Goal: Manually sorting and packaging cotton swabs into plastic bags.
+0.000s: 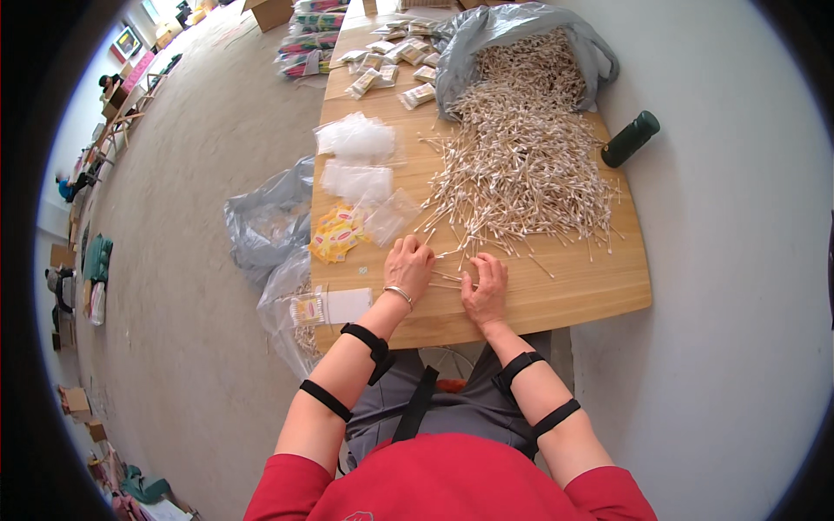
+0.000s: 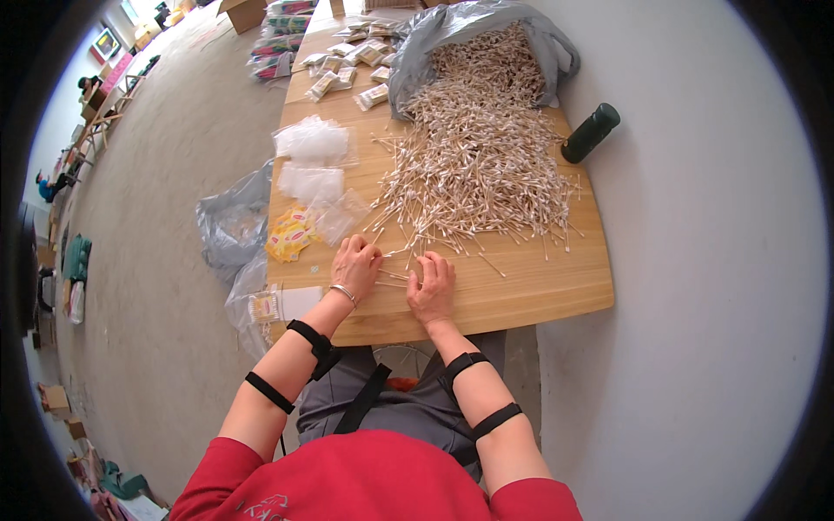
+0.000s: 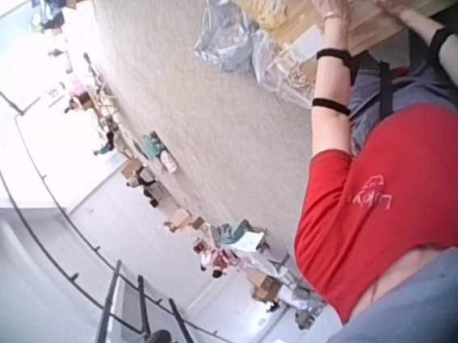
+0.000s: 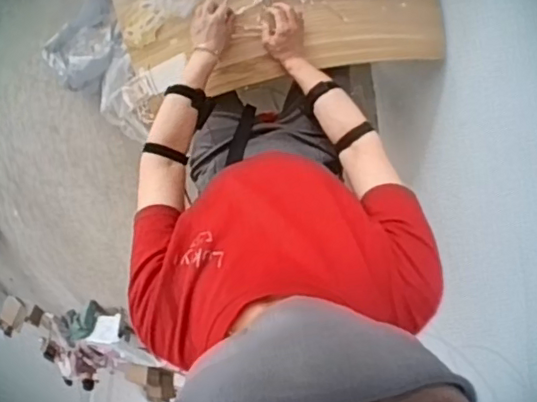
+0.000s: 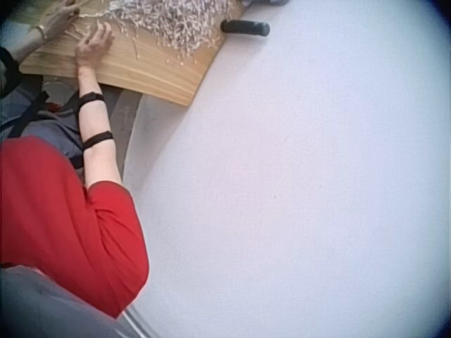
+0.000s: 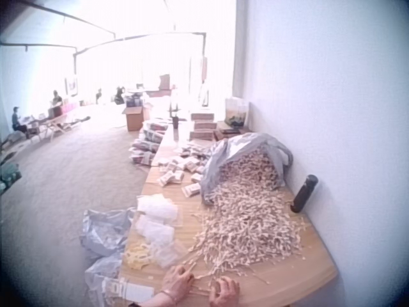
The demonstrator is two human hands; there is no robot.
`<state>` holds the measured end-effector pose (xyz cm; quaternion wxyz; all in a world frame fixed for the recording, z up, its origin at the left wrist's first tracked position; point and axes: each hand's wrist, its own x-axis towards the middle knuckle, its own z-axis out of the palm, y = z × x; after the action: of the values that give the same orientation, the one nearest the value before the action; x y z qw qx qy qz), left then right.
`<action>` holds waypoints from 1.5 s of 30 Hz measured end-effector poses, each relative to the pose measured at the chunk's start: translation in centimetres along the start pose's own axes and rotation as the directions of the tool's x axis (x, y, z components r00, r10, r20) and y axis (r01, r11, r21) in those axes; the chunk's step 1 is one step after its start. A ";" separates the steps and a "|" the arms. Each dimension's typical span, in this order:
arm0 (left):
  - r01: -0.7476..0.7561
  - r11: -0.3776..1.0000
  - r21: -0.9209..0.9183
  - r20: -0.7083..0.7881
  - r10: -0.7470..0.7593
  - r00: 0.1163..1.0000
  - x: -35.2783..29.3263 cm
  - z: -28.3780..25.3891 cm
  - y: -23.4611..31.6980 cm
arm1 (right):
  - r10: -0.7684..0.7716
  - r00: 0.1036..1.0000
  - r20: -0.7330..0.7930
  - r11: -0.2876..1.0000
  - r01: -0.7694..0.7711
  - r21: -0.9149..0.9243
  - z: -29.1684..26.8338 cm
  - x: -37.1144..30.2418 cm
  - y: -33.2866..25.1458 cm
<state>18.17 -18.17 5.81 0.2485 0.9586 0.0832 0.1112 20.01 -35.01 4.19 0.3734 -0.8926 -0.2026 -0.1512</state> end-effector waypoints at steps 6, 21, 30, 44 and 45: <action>-0.135 0.991 -0.021 -0.068 0.134 0.989 -3.3 0.0 -0.4 | 0.028 1.000 -0.005 1.000 -0.027 0.011 0.8 0.3 -0.2; -0.221 0.939 -0.263 -0.125 0.194 0.973 -4.8 1.7 0.0 | 0.200 0.979 0.034 0.980 -0.199 -0.030 1.8 2.9 0.9; -0.201 0.940 -0.275 -0.114 0.176 0.978 -5.1 1.5 -0.1 | 0.046 0.980 0.194 0.999 -0.048 0.006 1.0 1.8 0.3; 0.169 0.968 -0.184 -0.088 -0.187 0.978 -1.5 0.3 -1.0 | -0.132 0.926 0.355 0.990 0.109 0.084 0.2 1.9 -0.7; 0.164 0.969 -0.185 -0.109 -0.186 0.976 -1.6 0.5 -0.8 | -0.083 0.940 0.331 0.989 0.037 0.142 0.6 2.0 -0.2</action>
<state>16.71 -18.07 4.74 0.3347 0.9131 0.1730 0.1557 21.69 -33.95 4.78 0.3875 -0.8717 -0.3000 0.0055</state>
